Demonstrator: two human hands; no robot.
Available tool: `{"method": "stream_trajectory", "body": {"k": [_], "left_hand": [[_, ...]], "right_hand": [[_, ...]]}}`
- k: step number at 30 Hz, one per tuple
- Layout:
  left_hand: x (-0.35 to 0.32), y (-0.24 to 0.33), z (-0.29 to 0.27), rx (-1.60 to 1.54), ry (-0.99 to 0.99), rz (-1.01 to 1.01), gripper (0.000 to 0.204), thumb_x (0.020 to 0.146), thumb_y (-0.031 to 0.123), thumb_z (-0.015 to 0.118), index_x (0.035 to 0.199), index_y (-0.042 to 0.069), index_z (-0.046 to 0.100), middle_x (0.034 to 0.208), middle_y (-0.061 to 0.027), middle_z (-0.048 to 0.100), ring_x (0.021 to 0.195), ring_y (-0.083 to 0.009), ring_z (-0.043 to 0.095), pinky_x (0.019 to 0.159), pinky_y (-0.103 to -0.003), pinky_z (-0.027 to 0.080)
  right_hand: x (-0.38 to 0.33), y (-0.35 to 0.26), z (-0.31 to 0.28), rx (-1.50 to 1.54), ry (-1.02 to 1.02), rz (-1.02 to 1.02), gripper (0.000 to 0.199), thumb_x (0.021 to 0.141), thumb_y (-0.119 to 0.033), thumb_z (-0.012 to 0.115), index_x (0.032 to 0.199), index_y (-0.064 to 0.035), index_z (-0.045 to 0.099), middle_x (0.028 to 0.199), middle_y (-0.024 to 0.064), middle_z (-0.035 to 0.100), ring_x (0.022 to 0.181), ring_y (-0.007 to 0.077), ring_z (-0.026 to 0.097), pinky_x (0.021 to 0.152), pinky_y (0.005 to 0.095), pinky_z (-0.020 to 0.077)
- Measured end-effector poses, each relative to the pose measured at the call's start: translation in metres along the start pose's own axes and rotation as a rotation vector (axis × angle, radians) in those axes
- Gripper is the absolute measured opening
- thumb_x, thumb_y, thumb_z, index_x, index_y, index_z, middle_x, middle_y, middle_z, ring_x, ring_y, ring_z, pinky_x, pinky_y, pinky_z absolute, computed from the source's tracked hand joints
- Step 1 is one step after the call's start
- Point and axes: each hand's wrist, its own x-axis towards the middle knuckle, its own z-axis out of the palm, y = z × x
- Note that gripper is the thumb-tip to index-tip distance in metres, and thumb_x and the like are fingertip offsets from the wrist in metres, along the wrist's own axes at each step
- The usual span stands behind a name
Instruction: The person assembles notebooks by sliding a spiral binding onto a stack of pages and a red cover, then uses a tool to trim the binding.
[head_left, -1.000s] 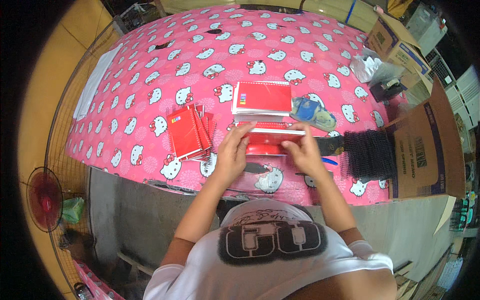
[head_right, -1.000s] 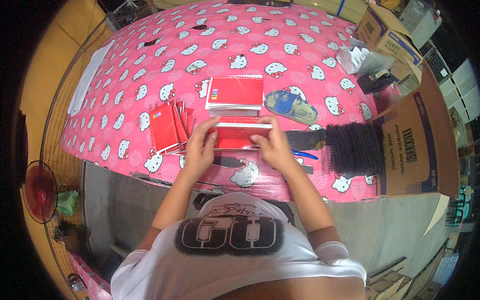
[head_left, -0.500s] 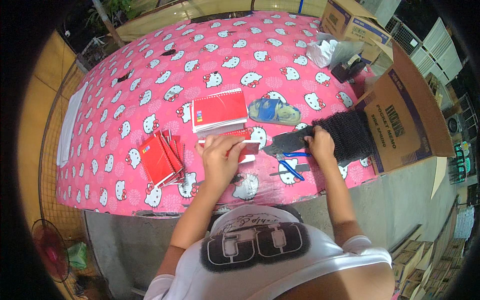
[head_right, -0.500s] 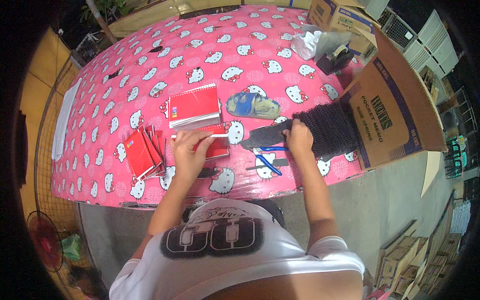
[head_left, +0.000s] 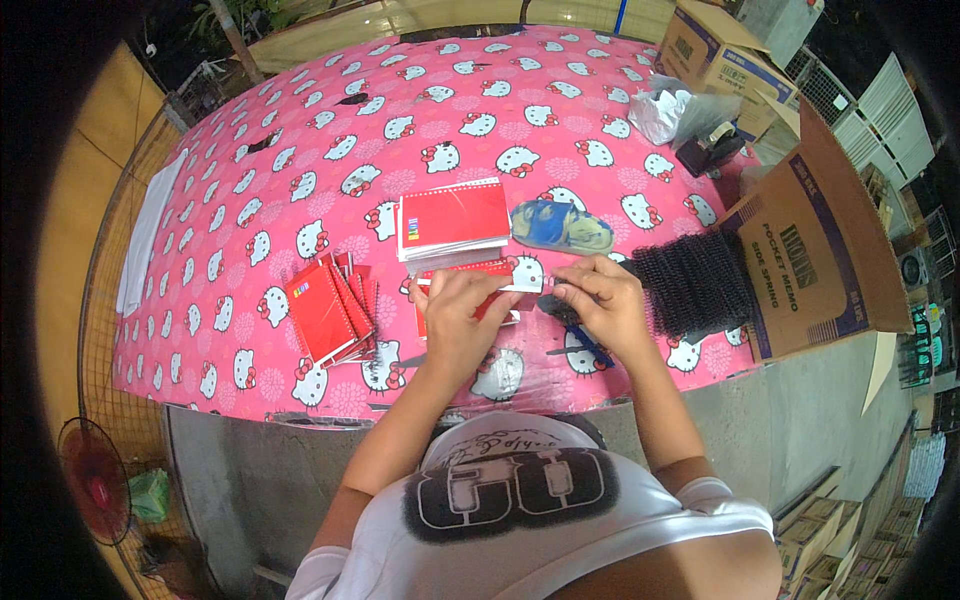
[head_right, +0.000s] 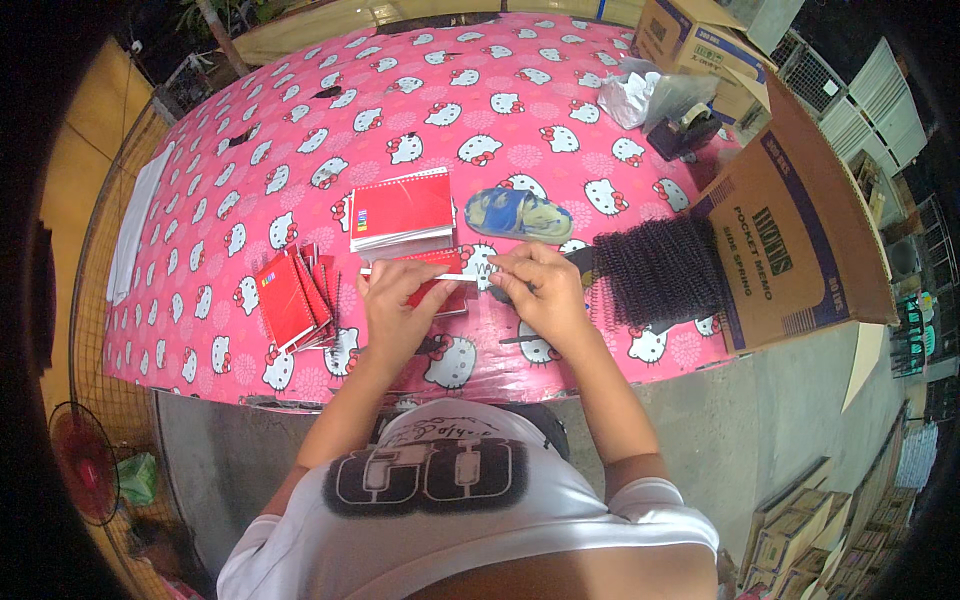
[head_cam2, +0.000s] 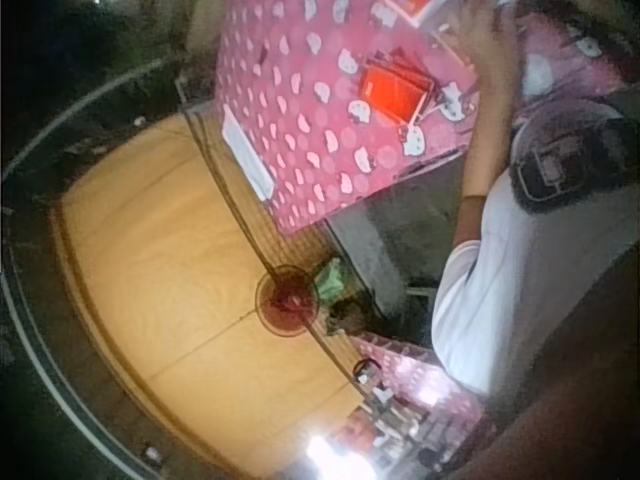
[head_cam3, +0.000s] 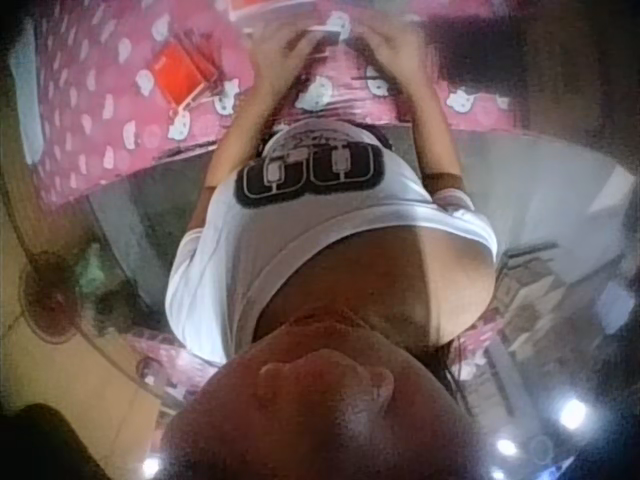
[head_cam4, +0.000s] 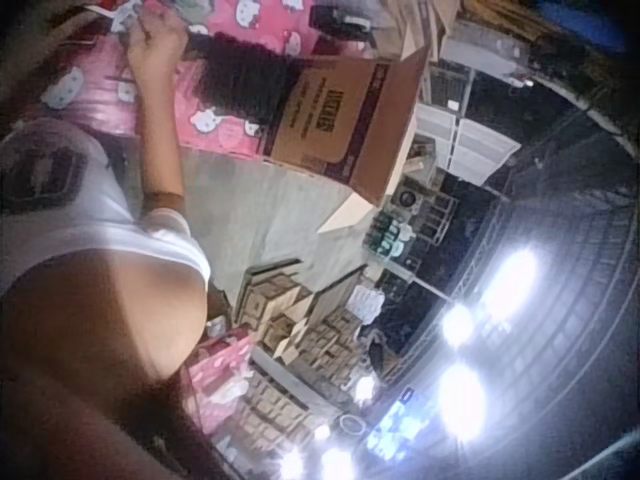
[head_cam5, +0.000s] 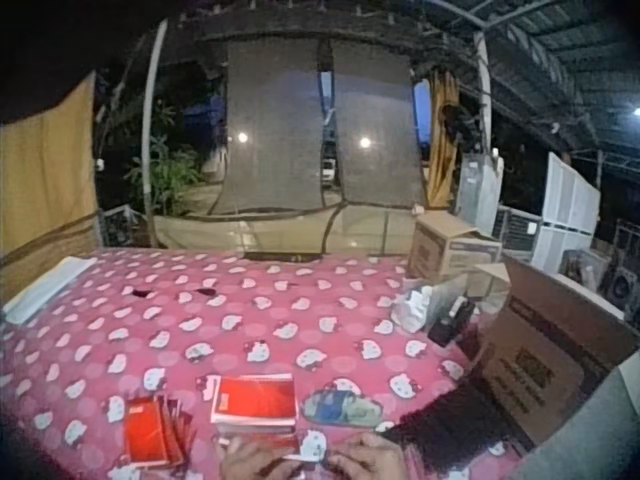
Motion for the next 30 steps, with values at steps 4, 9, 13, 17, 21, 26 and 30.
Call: {"method": "stream_trajectory", "body": {"k": [4, 9, 13, 17, 21, 26, 30], "left_hand": [[-0.001, -0.001, 0.0, -0.028, 0.016, -0.007, 0.019, 0.073, 0.026, 0.078, 0.089, 0.016, 0.073, 0.088, 0.0013, 0.067, 0.09, -0.017, 0.055, 0.091, -0.044, 0.027], [-0.001, 0.003, 0.0, -0.001, 0.01, -0.021, 0.02, 0.073, 0.025, 0.078, 0.089, 0.015, 0.073, 0.088, 0.0008, 0.067, 0.089, -0.0176, 0.055, 0.09, -0.042, 0.028], [-0.001, 0.001, 0.001, 0.028, 0.02, -0.006, 0.021, 0.072, 0.026, 0.078, 0.09, 0.015, 0.073, 0.088, 0.0009, 0.067, 0.09, -0.0175, 0.055, 0.09, -0.042, 0.028], [-0.002, 0.0, 0.002, 0.031, 0.038, 0.004, 0.022, 0.072, 0.026, 0.079, 0.09, 0.015, 0.073, 0.088, 0.0011, 0.068, 0.09, -0.017, 0.055, 0.089, -0.042, 0.028], [-0.002, 0.0, 0.004, 0.01, 0.049, 0.006, 0.022, 0.072, 0.026, 0.079, 0.09, 0.015, 0.073, 0.088, 0.0016, 0.068, 0.09, -0.0167, 0.055, 0.089, -0.042, 0.028], [-0.002, 0.004, 0.004, 0.027, 0.038, -0.001, 0.021, 0.072, 0.026, 0.079, 0.089, 0.015, 0.072, 0.089, 0.0018, 0.067, 0.091, -0.0164, 0.054, 0.089, -0.041, 0.028], [-0.002, 0.002, 0.005, 0.031, 0.042, 0.001, 0.02, 0.072, 0.025, 0.079, 0.089, 0.015, 0.072, 0.089, 0.0017, 0.067, 0.091, -0.0162, 0.054, 0.089, -0.041, 0.028]], "right_hand": [[0.009, -0.002, -0.009, 0.054, -0.198, -0.002, 0.017, 0.078, -0.007, 0.068, 0.095, -0.004, 0.07, 0.084, 0.0097, 0.064, 0.078, 0.0222, 0.063, 0.07, 0.0318, 0.0486], [0.019, 0.001, -0.008, 0.1, -0.362, 0.164, 0.016, 0.081, -0.007, 0.065, 0.096, -0.0031, 0.068, 0.086, 0.0095, 0.064, 0.079, 0.0232, 0.062, 0.073, 0.0324, 0.048], [0.019, 0.003, -0.011, -0.023, -0.289, -0.033, 0.016, 0.082, -0.006, 0.064, 0.096, -0.0024, 0.067, 0.085, 0.01, 0.063, 0.078, 0.0233, 0.06, 0.072, 0.0327, 0.0472], [0.024, 0.005, -0.011, 0.063, -0.34, 0.006, 0.015, 0.082, -0.006, 0.064, 0.096, -0.002, 0.067, 0.084, 0.0098, 0.062, 0.078, 0.0231, 0.06, 0.072, 0.0322, 0.0468], [0.028, 0.004, -0.011, 0.148, -0.322, -0.021, 0.013, 0.082, -0.006, 0.064, 0.095, -0.0028, 0.067, 0.082, 0.0116, 0.061, 0.078, 0.0248, 0.061, 0.07, 0.0335, 0.0468], [0.03, 0.002, -0.014, 0.058, -0.32, 0.019, 0.013, 0.082, -0.006, 0.063, 0.094, -0.003, 0.067, 0.083, 0.0117, 0.061, 0.08, 0.0254, 0.06, 0.072, 0.0344, 0.0466], [0.029, 0.003, -0.015, 0.072, -0.367, -0.039, 0.014, 0.083, -0.007, 0.063, 0.095, -0.0012, 0.067, 0.082, 0.01, 0.062, 0.078, 0.024, 0.059, 0.072, 0.033, 0.0466]]}}
